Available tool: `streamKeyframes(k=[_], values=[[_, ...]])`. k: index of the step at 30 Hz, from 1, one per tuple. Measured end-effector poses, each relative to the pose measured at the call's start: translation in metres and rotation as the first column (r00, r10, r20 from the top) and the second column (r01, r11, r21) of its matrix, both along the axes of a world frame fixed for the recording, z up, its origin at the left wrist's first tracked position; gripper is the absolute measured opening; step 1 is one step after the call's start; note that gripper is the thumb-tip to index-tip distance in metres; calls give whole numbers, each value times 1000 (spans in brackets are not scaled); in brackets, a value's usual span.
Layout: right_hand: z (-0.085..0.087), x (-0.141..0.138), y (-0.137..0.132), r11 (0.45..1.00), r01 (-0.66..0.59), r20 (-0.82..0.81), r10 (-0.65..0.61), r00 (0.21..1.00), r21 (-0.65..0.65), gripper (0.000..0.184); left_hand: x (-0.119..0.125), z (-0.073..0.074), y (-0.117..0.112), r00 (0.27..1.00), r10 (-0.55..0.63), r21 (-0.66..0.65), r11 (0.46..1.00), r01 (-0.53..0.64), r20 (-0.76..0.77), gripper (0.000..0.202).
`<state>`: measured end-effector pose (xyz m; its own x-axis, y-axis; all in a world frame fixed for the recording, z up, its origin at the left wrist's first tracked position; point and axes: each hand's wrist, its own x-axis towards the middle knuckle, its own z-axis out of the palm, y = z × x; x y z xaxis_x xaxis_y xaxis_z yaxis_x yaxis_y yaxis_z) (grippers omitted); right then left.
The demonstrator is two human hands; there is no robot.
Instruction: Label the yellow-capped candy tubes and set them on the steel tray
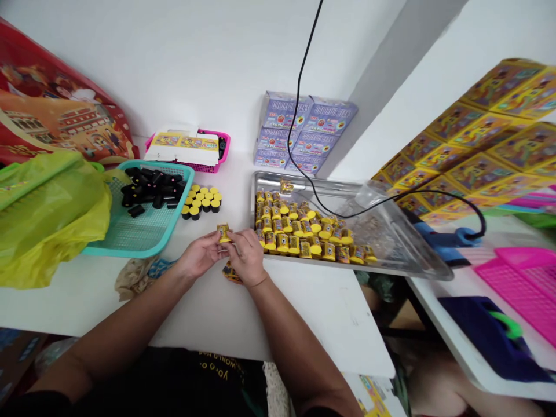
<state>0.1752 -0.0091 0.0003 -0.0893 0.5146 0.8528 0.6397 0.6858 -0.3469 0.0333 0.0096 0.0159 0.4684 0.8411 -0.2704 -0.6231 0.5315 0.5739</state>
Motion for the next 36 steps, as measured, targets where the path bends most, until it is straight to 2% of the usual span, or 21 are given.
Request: streamKeyframes(k=[5,9,12,18,24,32,36], values=[[-3,-1,1,1000,10,5,-10,1000,-7,22,0,1,-1,1000,-4,77,997,6,-30,23],[-5,1,1,999,31,17,-30,999,-33,21,2,2,-4,988,112,155,983,-95,-105,30],[-5,2,1,999,11,11,-11,1000,-48,21,3,3,-6,983,133,199,974,-105,-130,31],[-4,3,2,1000,-8,32,9,999,-22,22,2,6,-7,997,10,171,985,5,-83,33],[-4,1,0,1000,-5,9,5,1000,17,21,0,4,-3,999,-46,144,988,49,-21,29],[1,1,-4,999,3,32,-5,999,47,12,-1,2,-3,999,-47,143,988,50,-21,31],[2,0,-4,999,30,42,-30,999,11,11,-1,5,-2,998,42,122,992,-36,-49,25]])
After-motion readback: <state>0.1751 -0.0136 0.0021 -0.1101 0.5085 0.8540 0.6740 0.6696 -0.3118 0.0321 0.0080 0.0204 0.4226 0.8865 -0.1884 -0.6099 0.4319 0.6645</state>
